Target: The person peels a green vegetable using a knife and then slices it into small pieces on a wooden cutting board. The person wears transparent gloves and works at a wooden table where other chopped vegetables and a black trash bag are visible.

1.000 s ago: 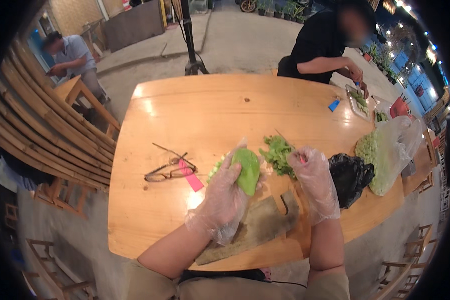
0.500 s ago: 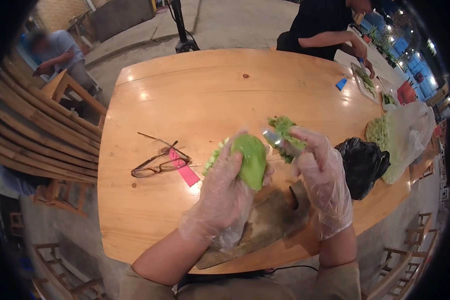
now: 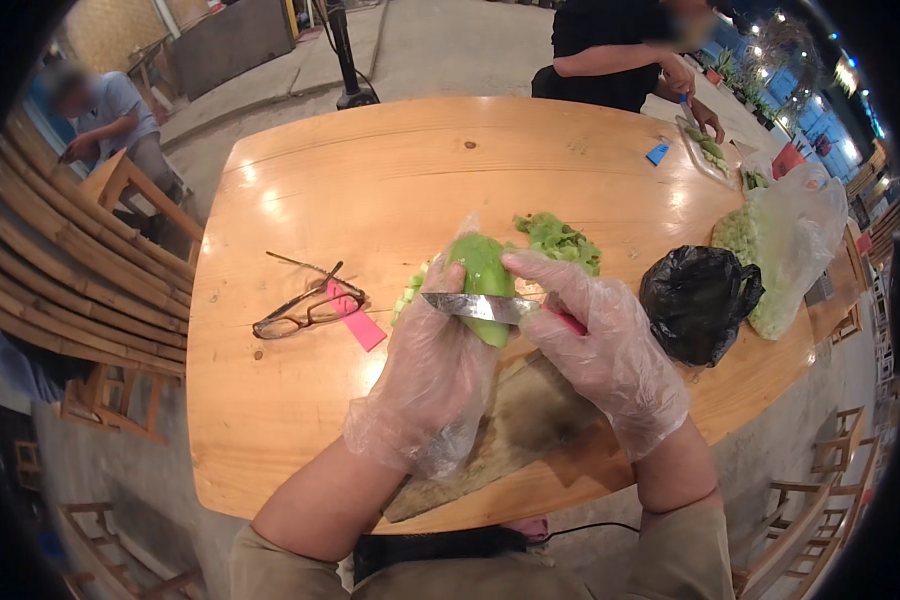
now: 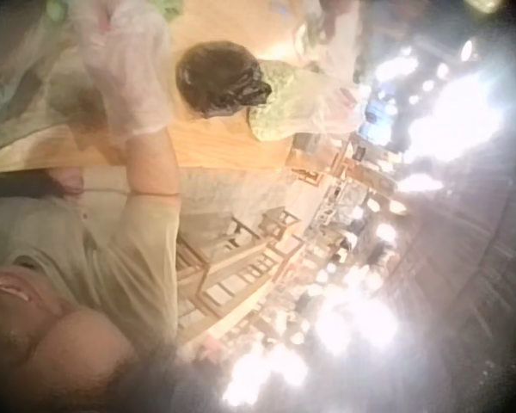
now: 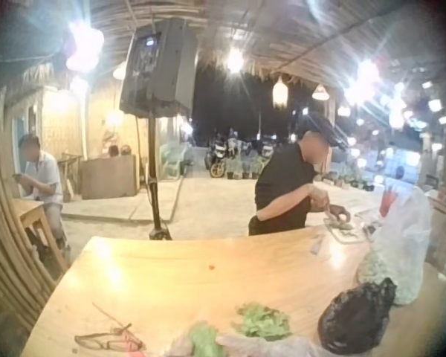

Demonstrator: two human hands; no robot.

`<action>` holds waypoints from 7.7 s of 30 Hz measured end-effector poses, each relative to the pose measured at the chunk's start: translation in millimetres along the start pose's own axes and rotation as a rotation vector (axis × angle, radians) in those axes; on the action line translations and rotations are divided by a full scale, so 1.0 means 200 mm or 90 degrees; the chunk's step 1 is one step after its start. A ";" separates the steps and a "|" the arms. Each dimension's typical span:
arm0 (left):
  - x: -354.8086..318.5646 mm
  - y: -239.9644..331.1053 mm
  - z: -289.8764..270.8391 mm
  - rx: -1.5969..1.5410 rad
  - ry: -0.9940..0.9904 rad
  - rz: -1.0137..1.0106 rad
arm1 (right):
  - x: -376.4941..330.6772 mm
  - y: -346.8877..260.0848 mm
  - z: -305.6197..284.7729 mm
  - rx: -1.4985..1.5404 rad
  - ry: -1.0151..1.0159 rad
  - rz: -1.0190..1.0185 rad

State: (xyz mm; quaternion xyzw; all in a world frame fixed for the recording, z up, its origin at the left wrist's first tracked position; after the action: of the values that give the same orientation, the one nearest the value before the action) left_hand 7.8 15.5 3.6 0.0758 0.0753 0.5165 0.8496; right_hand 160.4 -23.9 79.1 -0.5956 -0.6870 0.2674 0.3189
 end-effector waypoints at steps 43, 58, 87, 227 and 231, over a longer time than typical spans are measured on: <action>-0.03 -0.03 -0.05 0.130 -0.050 0.008 | 0.00 0.04 0.04 -0.050 0.056 -0.087; 0.02 -0.04 -0.08 0.124 -0.138 0.046 | 0.03 0.08 0.02 -0.010 0.054 -0.092; -0.03 -0.06 -0.10 0.507 -0.048 0.154 | 0.04 0.17 0.10 0.085 0.120 -0.123; 0.01 -0.01 0.00 0.146 -0.031 0.035 | 0.10 -0.09 -0.15 -0.121 0.171 -0.191; 0.02 0.03 -0.02 0.152 -0.032 0.030 | 0.10 0.04 -0.01 -0.037 0.136 -0.117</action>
State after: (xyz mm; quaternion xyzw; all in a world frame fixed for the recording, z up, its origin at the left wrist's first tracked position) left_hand 3.3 22.0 0.0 0.1909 0.1135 0.5214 0.8239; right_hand 164.6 -2.4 76.6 -0.5644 -0.7084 0.1522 0.3956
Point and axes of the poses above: each hand's wrist, its own x-axis towards the middle knuckle, its own z-axis out of the palm, y = z × x, the point moved 2 cm from there along x, towards the middle knuckle, and after that the axes turned 4 degrees about z, right-handed, at the moved point
